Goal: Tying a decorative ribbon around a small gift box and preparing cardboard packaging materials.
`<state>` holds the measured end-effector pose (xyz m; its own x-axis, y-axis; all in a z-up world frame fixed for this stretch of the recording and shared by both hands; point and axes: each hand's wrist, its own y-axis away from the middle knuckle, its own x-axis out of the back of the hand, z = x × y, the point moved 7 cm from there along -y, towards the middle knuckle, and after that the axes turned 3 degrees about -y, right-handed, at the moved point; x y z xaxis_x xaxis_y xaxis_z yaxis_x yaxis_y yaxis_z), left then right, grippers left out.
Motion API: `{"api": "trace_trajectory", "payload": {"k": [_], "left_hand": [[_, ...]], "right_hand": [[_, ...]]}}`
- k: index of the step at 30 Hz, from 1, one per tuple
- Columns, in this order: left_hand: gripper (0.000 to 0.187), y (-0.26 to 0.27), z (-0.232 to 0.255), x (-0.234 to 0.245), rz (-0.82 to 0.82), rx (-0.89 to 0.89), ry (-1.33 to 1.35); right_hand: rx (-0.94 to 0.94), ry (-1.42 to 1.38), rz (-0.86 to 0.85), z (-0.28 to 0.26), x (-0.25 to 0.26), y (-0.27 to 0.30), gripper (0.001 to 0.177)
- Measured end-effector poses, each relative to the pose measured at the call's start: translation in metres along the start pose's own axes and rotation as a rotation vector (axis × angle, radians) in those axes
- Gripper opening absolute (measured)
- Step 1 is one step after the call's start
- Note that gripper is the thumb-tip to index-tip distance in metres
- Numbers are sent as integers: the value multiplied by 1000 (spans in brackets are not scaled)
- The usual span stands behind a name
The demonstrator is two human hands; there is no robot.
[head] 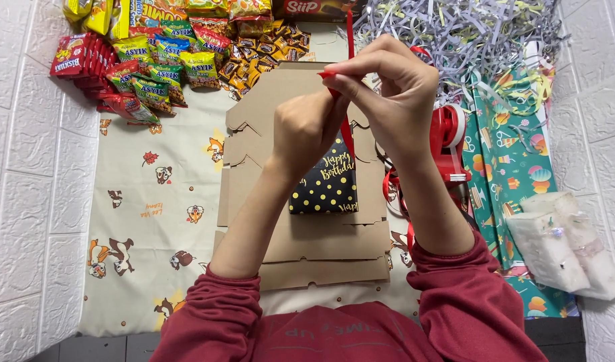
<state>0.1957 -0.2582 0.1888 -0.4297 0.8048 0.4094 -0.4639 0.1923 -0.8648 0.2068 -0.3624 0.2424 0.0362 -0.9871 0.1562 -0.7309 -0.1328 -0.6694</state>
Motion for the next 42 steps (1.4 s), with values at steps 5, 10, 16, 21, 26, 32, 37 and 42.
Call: {"api": "trace_trajectory", "payload": {"k": [5,10,16,21,26,32,37,42], "left_hand": [[35,3,-13,-4,-171,348,399],[50,12,-35,-13,-196,879,787],[39,35,-52,-32,-154,893,1000],[32,32,-41,-22,-215,787,865],[20,15,-20,-2,-273,476,530],[6,16,3,6,-250,76,90],[9,22,12,11,-115,-32,57],[17,27,8,17,-57,79,157]], "right_hand": [[-149,-126,70,30,20,13,11],[-171,-221,154,40,30,46,13],[-110,-79,-25,25,6,78,48],[-171,-169,55,58,22,85,41],[-186,-37,-160,48,3,58,69],[-236,48,-305,49,-7,55,36],[-148,174,-270,41,-5,57,44],[-144,141,-247,60,-1,72,35]]}}
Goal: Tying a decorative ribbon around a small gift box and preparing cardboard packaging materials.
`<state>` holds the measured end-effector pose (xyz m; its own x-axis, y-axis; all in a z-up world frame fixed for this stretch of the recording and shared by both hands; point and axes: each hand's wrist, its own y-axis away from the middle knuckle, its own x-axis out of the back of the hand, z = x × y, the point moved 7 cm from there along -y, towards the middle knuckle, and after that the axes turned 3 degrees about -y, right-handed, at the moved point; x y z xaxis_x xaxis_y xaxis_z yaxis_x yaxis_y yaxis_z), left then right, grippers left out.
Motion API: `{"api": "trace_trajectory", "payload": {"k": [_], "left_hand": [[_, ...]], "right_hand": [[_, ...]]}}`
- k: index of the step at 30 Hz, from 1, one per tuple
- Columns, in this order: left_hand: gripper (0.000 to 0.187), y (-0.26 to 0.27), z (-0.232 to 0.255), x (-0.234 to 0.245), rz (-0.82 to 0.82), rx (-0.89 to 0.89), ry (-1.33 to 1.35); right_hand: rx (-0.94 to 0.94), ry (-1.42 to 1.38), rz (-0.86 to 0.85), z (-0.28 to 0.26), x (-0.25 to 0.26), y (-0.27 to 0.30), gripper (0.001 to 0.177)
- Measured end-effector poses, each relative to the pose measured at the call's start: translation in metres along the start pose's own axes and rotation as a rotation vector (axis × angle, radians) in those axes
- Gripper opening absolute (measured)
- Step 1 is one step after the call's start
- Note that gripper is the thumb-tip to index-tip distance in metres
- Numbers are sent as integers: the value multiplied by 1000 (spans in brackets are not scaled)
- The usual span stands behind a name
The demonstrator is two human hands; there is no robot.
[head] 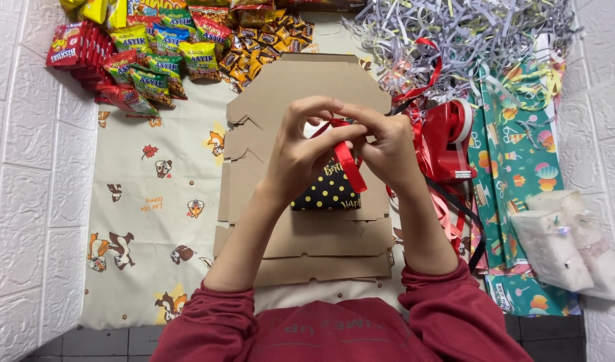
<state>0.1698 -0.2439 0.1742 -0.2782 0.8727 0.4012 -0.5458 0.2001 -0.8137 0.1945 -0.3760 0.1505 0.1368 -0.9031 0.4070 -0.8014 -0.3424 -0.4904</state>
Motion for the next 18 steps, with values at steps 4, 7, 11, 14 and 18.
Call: {"api": "trace_trajectory", "payload": {"k": [4,7,11,14,18], "left_hand": [[17,2,-3,3,12,64,69],[22,1,-6,8,45,126,101],[33,11,-21,10,77,264,240],[41,34,-45,9,139,437,407],[48,80,-76,3,266,626,644]], "right_hand": [[-105,-170,54,-3,-1,-3,31],[-161,-314,77,-6,-7,-3,24],[-249,-583,147,2,-7,3,41],[-251,-750,251,35,-2,20,36],[-299,-961,489,84,5,48,18]]}}
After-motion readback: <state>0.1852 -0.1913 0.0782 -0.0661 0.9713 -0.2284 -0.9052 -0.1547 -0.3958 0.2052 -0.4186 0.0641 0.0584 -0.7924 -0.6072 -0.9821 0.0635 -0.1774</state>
